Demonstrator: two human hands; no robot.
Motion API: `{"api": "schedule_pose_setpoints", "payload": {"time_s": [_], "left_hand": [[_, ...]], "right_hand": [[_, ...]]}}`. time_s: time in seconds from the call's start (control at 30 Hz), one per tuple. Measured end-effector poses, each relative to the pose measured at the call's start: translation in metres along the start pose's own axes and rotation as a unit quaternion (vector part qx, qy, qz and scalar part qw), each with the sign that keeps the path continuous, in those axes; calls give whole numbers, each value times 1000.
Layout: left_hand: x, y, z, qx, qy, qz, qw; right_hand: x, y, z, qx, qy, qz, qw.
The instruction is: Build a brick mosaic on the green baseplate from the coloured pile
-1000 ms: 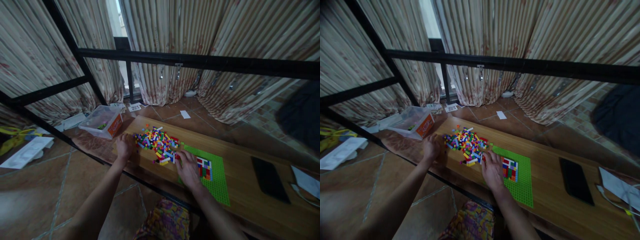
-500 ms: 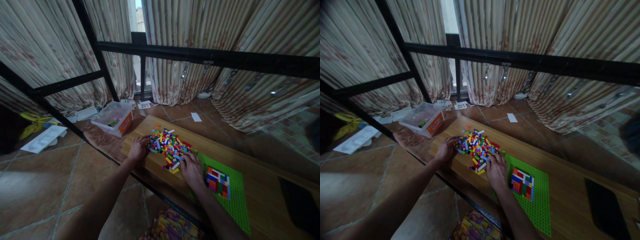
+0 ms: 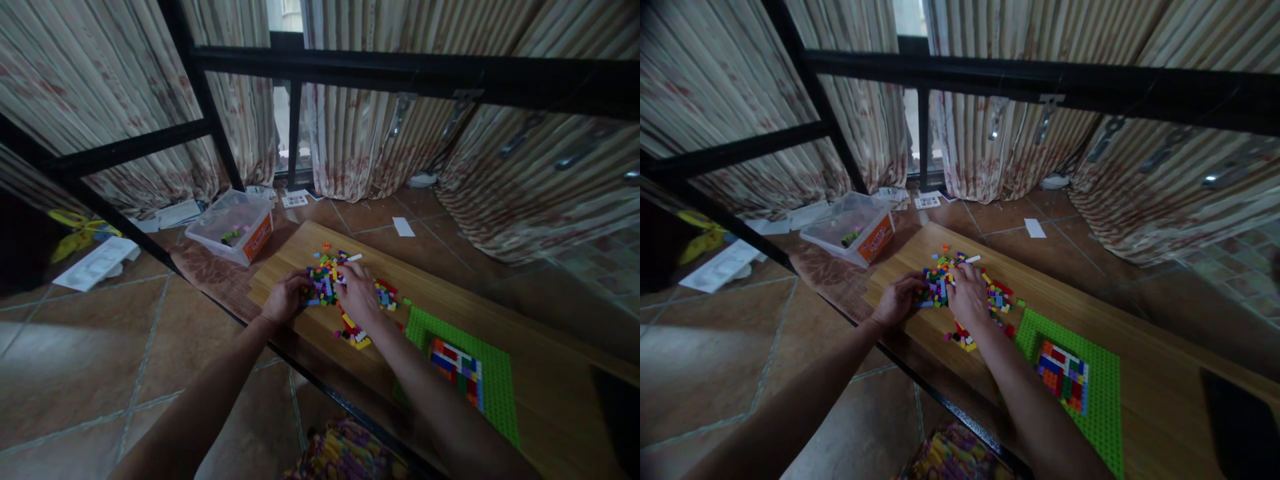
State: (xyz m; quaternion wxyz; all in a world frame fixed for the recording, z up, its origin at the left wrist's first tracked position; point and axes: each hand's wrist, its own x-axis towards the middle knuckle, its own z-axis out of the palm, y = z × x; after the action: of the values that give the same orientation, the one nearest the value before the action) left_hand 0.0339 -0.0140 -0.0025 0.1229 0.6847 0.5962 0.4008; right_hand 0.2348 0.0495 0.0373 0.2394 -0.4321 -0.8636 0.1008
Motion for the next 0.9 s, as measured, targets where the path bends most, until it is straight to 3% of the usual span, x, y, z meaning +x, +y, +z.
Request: {"api": "schedule_pose_setpoints", "payload": {"time_s": [0.13, 0.23, 0.57, 0.9], "left_hand": [[1, 0, 1, 41, 45, -63, 996], [3, 0, 2, 54, 51, -94, 993], [6, -3, 4, 75, 34, -83, 993], [16, -17, 3, 127, 25, -61, 990]], "right_hand": [[41, -17, 18, -29, -89, -62, 994], [49, -18, 24, -48, -135, -88, 986], [2, -9, -1, -27, -69, -58, 996], [-24, -15, -21, -127, -81, 6, 989]]}}
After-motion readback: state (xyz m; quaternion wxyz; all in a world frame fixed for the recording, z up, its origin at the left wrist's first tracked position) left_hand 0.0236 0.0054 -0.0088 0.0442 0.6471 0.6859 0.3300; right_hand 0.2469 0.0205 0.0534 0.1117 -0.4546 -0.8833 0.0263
